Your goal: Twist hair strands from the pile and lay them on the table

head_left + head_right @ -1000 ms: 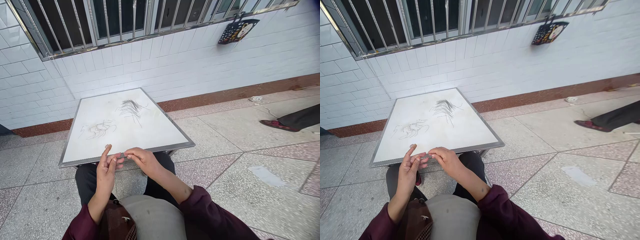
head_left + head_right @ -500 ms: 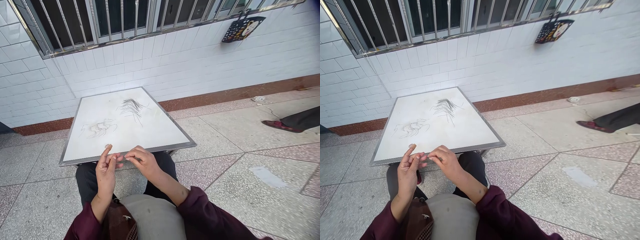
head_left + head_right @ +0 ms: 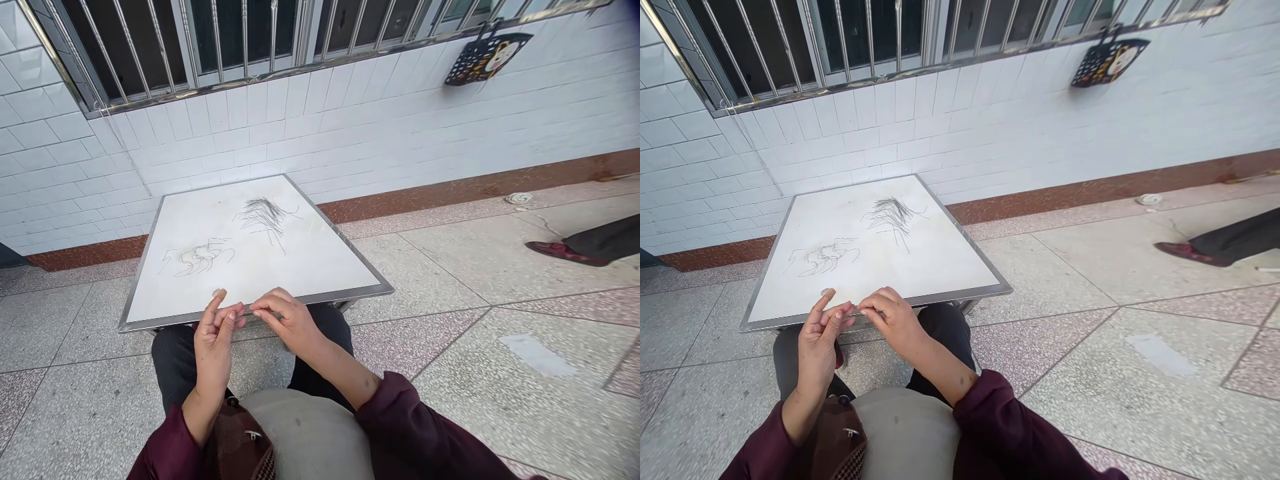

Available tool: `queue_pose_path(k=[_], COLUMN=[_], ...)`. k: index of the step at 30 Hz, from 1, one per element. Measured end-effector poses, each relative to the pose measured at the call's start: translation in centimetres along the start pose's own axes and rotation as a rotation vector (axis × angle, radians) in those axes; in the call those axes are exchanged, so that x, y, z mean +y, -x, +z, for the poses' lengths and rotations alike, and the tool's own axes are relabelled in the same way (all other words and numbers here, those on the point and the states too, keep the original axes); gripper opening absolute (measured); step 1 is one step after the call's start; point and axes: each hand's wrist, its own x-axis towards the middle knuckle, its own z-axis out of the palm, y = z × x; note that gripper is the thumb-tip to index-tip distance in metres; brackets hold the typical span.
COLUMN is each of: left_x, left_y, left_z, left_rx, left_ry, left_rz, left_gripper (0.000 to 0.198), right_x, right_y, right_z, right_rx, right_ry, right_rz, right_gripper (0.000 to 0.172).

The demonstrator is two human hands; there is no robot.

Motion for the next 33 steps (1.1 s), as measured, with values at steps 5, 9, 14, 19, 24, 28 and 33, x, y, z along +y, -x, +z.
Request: queue_pose_path(k=[5,9,14,19,24,28,33], left_x=[-0.3,-0.6,-0.7,-0.6,-0.6,-0.7,-0.9], left_y=[-0.1,-0.2,-0.3,-0.1,-0.2,-0.2,-0.3], left_z=[0.0,0.0,-0.1,-0.2,-0.2,-0.4,-0.8], left_rx=[0.042,0.062,0.037,0.008,0.022,0.058,0.061], left_ry=[0.013,0.025,0.019,0.053,0.080,0.092,0.082], left_rz=[-0.001,0.007,-0.009,0.018,0.015,0.006,-0.004], left_gripper=[0.050,0.049,0.049,0.048,0.045,0.044,0.047], right_x=[0.0,-0.2,-0.6,-0.4,-0.4,-0.6,-1.1], right_y=[0.1,-0.4,-1.1,-1.1,-1.3,-1.7,-1.9], right_z=[0.4,0.4,0.4,0.7,0.6,0.8,1.3], right_rx=[0.019,-0.001,-0.080,0.000,-0.035,-0.033,-0.037], right_ry=[-0.010,0.033,0.133,0.080,0.087,0.098,0.077], right_rz=[0.006,-0.036,-0.140,-0.088,-0.128,-0.141,-0.148], right_gripper=[0.014,0.013,0.014,0.019,0.022,0.019,0.017])
